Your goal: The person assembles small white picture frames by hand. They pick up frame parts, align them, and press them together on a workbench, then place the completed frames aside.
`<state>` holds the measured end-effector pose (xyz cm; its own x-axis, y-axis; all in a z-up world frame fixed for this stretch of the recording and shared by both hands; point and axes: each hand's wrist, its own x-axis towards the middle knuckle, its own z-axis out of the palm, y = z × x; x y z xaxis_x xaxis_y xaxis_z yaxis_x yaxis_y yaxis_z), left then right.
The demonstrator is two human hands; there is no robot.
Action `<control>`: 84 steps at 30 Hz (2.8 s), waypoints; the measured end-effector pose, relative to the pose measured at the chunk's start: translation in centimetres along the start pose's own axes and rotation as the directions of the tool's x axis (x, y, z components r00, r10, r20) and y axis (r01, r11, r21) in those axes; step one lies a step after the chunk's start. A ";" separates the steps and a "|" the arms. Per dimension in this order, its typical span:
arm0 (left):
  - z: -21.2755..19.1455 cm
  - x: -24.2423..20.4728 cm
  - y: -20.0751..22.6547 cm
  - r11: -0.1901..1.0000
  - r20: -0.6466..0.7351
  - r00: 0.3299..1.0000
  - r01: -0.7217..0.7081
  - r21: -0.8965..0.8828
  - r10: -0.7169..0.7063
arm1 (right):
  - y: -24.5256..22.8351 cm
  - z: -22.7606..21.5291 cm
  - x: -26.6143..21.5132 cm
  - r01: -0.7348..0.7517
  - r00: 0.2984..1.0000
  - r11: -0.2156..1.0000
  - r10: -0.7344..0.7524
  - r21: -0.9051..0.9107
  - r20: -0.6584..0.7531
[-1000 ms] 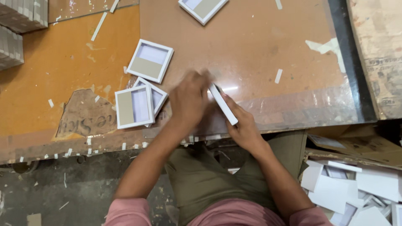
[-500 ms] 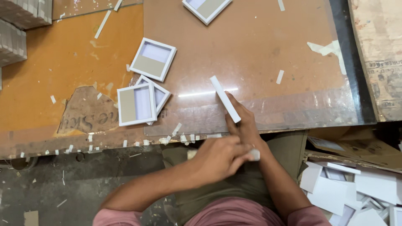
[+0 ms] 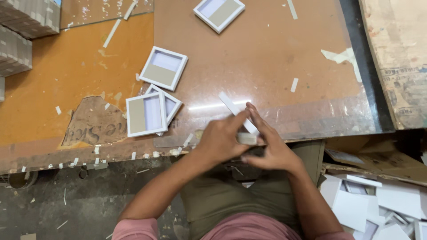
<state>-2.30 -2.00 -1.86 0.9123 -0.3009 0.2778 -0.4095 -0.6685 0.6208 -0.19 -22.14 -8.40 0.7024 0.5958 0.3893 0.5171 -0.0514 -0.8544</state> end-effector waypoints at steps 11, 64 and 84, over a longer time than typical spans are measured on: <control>-0.3 1.5 1.7 0.907 -0.038 0.999 0.022 0.420 -0.006 | 4.7 4.7 -1.4 -0.067 0.977 0.988 0.094 0.141 -0.192; 4.1 -1.2 -4.0 0.988 -0.127 0.983 0.143 0.056 -0.135 | 3.5 0.4 1.1 -0.484 0.870 0.692 0.315 -0.536 -0.379; 1.8 -6.8 -4.1 0.998 0.036 0.998 0.051 0.042 -0.053 | 0.7 -0.5 -1.5 -0.462 0.847 0.772 0.240 -0.435 -0.474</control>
<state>-6.80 1.57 -7.66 0.9320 -0.2895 0.2179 -0.3618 -0.7111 0.6029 -0.66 -23.49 -9.41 0.9510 0.1131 0.2878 0.2878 -0.6641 -0.6900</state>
